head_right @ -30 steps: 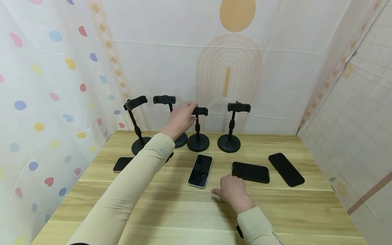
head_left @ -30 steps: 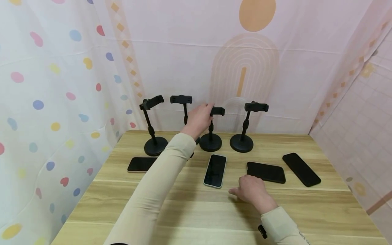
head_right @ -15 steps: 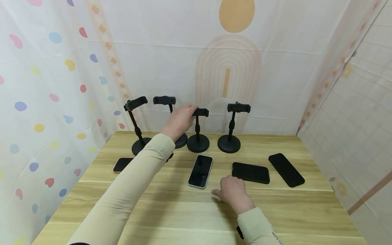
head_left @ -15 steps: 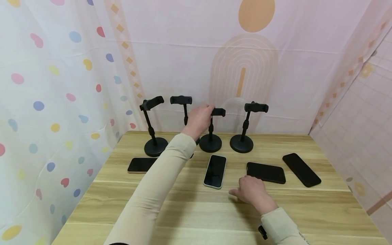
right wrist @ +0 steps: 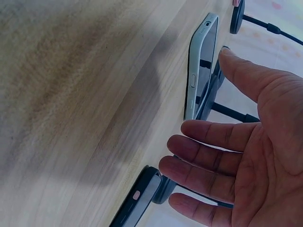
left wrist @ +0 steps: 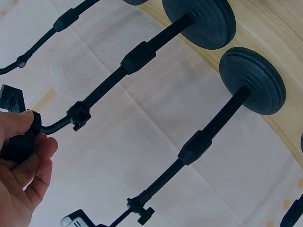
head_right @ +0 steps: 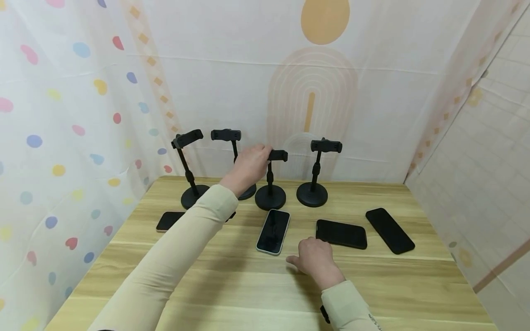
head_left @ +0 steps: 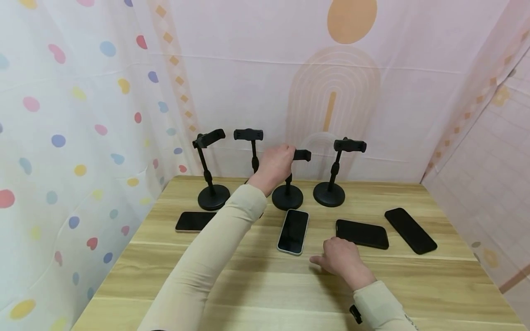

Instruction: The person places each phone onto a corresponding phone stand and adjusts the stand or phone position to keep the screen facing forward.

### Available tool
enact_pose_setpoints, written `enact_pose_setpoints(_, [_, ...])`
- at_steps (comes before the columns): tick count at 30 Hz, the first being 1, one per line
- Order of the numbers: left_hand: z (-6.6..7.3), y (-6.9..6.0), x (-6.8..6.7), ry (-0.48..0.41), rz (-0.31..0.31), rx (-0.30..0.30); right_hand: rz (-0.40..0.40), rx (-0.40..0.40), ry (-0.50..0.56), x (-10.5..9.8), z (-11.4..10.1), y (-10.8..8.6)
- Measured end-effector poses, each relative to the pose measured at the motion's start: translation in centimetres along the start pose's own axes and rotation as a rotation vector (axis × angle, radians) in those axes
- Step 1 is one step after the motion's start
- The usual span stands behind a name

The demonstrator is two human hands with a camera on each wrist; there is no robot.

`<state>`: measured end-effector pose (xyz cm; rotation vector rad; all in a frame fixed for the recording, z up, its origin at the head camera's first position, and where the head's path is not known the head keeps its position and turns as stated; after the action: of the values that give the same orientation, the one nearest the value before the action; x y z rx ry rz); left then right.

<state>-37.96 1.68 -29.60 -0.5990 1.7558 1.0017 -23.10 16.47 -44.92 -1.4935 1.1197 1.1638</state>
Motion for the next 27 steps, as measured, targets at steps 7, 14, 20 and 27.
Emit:
enact_pose_setpoints(7, [0.3, -0.6, -0.4, 0.014, 0.002, 0.009, 0.015, -0.015, -0.006, -0.3, -0.1, 0.0])
enact_pose_setpoints(14, [1.1, -1.6, -1.0, 0.059, 0.015, 0.039, -0.004, -0.008, -0.007, -0.2, 0.0, 0.2])
enact_pose_setpoints(20, [1.8, -2.2, -1.3, 0.090, 0.010, 0.059, 0.000, -0.003, -0.019, -0.3, -0.1, 0.2])
enact_pose_setpoints(27, [2.1, -2.0, -1.4, 0.050, -0.009, 0.046, 0.012, -0.005, -0.020, -0.6, 0.1, 0.2])
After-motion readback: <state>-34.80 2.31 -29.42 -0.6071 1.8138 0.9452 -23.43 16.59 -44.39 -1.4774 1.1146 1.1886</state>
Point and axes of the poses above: each hand's wrist, its own y-axis towards the middle knuckle, its own x-axis out of the palm, z = x × y, the point moved 4 cm from there along y, towards the middle knuckle, and after that the axes turned 3 degrees about -z, right-handed, at the moved point
